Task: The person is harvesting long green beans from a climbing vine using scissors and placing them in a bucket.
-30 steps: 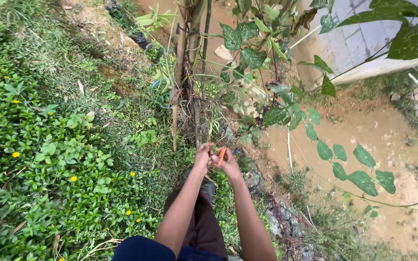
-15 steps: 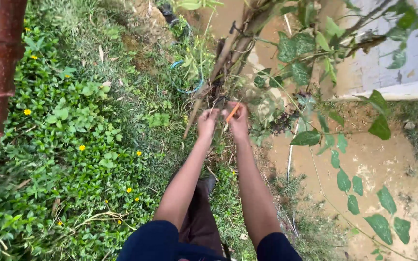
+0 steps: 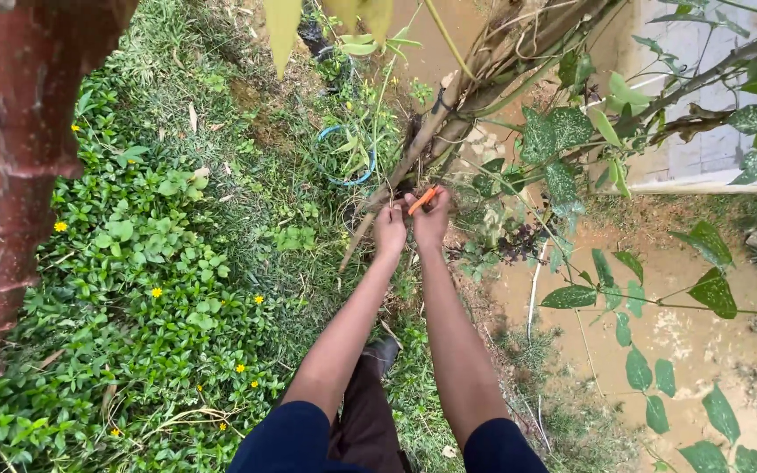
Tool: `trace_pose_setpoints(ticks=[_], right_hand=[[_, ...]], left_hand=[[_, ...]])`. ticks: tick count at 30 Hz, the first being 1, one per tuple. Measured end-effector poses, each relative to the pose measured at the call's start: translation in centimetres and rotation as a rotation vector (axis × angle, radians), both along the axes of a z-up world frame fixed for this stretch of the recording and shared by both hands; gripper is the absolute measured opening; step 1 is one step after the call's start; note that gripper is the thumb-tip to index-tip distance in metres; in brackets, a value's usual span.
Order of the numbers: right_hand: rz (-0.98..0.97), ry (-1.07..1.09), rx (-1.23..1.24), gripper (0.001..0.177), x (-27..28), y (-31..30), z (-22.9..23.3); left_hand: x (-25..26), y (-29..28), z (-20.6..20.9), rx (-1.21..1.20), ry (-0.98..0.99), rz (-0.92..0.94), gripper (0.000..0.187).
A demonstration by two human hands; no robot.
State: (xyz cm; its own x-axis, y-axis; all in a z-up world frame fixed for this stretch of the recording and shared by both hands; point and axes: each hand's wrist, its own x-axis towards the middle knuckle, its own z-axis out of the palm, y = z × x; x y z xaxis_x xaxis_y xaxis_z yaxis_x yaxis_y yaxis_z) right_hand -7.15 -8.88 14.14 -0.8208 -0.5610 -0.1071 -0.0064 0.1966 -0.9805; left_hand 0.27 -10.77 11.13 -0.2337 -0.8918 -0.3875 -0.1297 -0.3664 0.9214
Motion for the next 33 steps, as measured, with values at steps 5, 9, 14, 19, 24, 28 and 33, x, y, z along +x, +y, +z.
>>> trace_pose_setpoints(ticks=[5,9,14,19,24,28,33], right_hand=[[-0.087,-0.153,-0.079,0.038,0.8,2.7,2.6],[-0.099,-0.145,-0.19,0.034,2.5,5.5,3.2],[-0.111,-0.175,-0.275,0.035,3.9,7.3,2.6],[-0.136,-0.167,-0.104,0.027,5.9,8.7,5.0],[-0.171,-0.144,-0.068,0.029,7.5,10.2,4.7],[-0.058,-0.127,-0.14,0.033,8.2,11.2,3.3],[-0.01,-0.288,-0.107,0.036,7.9,12.5,5.9]], left_hand=[[0.3,0.0,1.1,-0.067,-0.106,-0.08,0.031],[0.1,0.6,2.1,0.036,0.022,-0.209,0.032],[0.6,1.9,4.1,0.159,0.104,-0.339,0.032],[1.3,2.2,9.4,0.275,0.363,-0.38,0.031],[1.8,4.4,7.9,0.237,0.385,-0.285,0.028],[3.4,5.0,6.6,0.15,0.427,-0.242,0.032],[6.0,4.8,7.6,-0.027,0.082,-0.274,0.035]])
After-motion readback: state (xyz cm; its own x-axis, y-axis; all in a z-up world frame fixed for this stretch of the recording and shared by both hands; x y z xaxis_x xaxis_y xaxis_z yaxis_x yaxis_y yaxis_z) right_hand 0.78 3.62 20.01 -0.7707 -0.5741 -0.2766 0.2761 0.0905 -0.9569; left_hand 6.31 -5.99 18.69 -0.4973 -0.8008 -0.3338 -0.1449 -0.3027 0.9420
